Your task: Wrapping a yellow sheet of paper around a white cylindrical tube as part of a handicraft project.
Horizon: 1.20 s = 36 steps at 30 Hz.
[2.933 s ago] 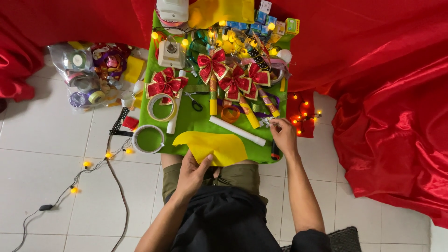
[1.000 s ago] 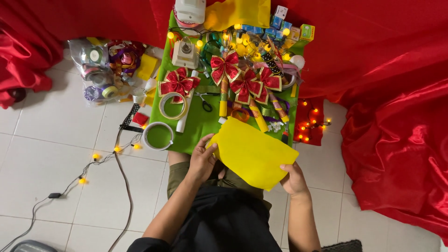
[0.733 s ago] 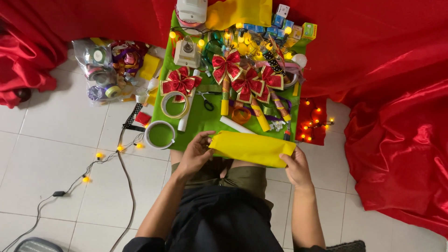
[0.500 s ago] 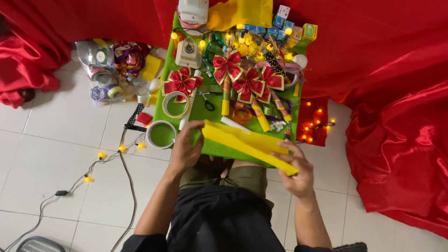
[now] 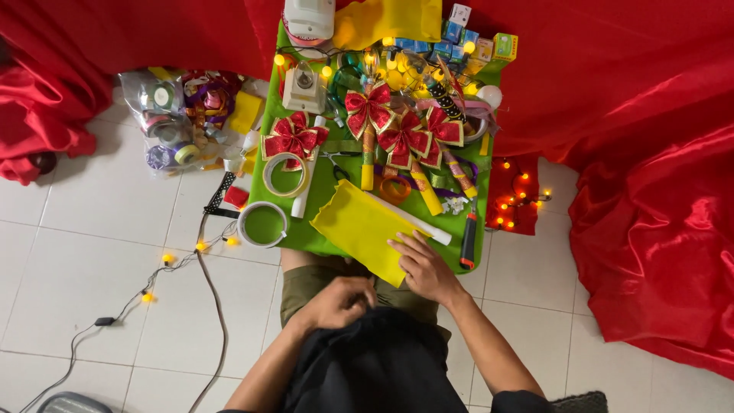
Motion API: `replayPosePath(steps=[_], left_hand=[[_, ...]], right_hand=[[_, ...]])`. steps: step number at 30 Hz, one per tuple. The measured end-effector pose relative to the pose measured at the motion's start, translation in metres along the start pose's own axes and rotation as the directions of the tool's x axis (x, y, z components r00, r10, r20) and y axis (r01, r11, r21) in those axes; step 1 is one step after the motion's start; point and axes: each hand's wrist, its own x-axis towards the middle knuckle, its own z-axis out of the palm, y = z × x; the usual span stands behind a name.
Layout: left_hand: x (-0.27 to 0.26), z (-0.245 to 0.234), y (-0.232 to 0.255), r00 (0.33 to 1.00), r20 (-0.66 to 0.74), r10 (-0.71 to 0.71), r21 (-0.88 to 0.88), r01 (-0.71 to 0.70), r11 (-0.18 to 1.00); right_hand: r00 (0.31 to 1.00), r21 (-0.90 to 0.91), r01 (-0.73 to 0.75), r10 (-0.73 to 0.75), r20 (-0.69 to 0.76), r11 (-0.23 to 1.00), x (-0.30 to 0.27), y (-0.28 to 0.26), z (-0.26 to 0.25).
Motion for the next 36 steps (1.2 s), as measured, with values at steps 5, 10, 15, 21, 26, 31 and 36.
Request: replayPosePath(steps=[5,10,15,21,26,31,36], left_hand=[[0.001,0.028,-0.153,0.941,0.140,-0.308,0.780,0.087,0.619],[0.006,0.041,-0.204,0.955,0.095,-0.283,0.991,-0.062,0.122],[0.017,0.039,-0.201,0.951,0.081,-0.299,0.981,-0.023,0.192],[0.030,0.038,-0.198,0.941,0.080,-0.330,0.960,0.016,0.280],[0.033,0.036,-0.195,0.929,0.096,-0.358,0.934,0.040,0.355],[0.007,0.001,-0.189,0.913,0.103,-0.396,0.905,0.079,0.418],[0.020,0.034,-0.186,0.894,0.105,-0.435,0.870,0.129,0.476]], right_hand=[[0.999,0.029,-0.017,0.015,0.040,0.999,0.002,-0.001,-0.009],[0.999,0.036,-0.038,0.039,-0.027,0.999,-0.014,0.013,0.000],[0.966,-0.042,-0.141,0.128,-0.226,0.989,-0.010,0.007,-0.026],[0.964,-0.148,-0.221,0.192,-0.184,0.964,-0.012,0.021,-0.040],[0.967,-0.144,-0.236,0.218,-0.129,0.961,-0.019,0.031,-0.037],[0.966,-0.149,-0.252,0.239,-0.103,0.956,-0.020,0.035,-0.032],[0.967,-0.166,-0.256,0.249,-0.064,0.952,-0.012,0.031,-0.035]])
